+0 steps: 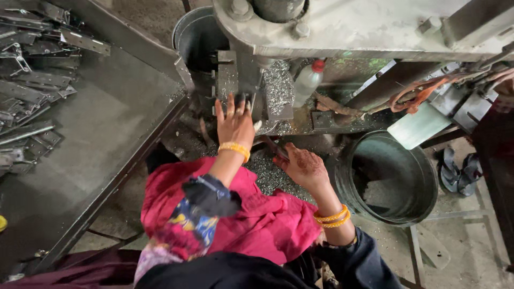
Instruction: The person places metal hinge components into a drilling machine and operates the machine to create holes in the metal.
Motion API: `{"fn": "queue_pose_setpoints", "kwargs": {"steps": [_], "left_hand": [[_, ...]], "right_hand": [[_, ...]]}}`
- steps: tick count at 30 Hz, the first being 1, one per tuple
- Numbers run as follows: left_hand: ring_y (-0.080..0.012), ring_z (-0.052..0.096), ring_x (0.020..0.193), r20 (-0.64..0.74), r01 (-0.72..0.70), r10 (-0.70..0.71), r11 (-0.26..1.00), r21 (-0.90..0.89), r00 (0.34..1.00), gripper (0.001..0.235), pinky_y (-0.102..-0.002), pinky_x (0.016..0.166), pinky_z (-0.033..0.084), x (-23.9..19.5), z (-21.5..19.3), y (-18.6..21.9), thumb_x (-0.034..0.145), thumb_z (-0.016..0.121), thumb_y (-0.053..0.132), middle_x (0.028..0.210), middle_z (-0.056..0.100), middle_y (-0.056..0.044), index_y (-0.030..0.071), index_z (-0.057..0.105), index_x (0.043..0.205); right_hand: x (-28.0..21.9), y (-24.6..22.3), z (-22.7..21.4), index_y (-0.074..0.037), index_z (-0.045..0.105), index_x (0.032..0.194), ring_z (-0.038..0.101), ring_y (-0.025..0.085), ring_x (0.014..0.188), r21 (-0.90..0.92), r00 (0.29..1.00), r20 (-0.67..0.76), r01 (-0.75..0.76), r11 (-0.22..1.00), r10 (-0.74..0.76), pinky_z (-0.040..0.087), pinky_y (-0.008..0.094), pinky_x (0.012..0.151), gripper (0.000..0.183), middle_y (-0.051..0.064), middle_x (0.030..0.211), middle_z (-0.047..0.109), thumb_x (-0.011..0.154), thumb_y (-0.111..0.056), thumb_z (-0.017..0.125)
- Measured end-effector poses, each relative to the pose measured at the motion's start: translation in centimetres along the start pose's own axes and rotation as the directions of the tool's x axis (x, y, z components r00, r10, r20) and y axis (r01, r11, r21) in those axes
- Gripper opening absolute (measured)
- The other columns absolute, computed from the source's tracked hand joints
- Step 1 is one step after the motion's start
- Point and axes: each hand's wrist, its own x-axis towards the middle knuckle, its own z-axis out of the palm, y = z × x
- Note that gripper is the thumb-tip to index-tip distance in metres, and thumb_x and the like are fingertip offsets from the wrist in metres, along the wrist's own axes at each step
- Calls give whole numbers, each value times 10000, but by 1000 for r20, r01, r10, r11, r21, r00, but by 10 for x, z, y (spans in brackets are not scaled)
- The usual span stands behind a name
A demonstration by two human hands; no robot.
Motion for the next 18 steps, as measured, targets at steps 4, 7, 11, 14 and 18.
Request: {"fn": "queue_pose_setpoints", "kwargs": {"steps": [4,7,11,14,18], "left_hand": [[-297,258,1556,39,68,-70,996,57,997,503,-591,1260,29,24,3,9,1017,458,296,1551,526,-74,50,593,1434],[-296,261,1539,-37,65,-59,980,188,998,472,-606,1237,25,24,6,15,984,486,236,1510,551,-53,72,602,1412],[-319,248,1539,-24,23,-20,993,117,1000,514,-619,1224,22,1,-2,11,1001,498,358,1521,554,-75,43,613,1390],[-316,213,1552,39,30,-34,996,81,999,577,-610,1234,6,2,-13,9,993,489,421,1523,536,-72,52,597,1423],[-307,206,1555,68,14,-29,977,212,997,572,-600,1218,3,8,-13,15,998,490,432,1533,531,-67,42,599,1402]], "right_hand": [[-6,29,39,-46,585,1223,704,411,883,24,995,-80,65,998,-63,546,532,730,538,192,902,735,900,-474,627],[-25,39,84,-62,595,1228,703,413,877,84,997,-71,-34,996,40,549,526,726,523,201,937,731,894,-463,626],[-34,42,106,-122,634,1090,717,374,921,-20,986,-150,-71,997,68,569,494,794,459,168,952,741,965,-563,598],[-18,39,81,-99,642,1101,695,410,934,54,980,87,-183,982,178,548,536,779,473,200,964,725,920,-536,633],[-12,43,68,-86,607,1135,699,420,879,-9,997,-18,-78,997,78,554,545,739,502,192,903,724,901,-530,621]]}}
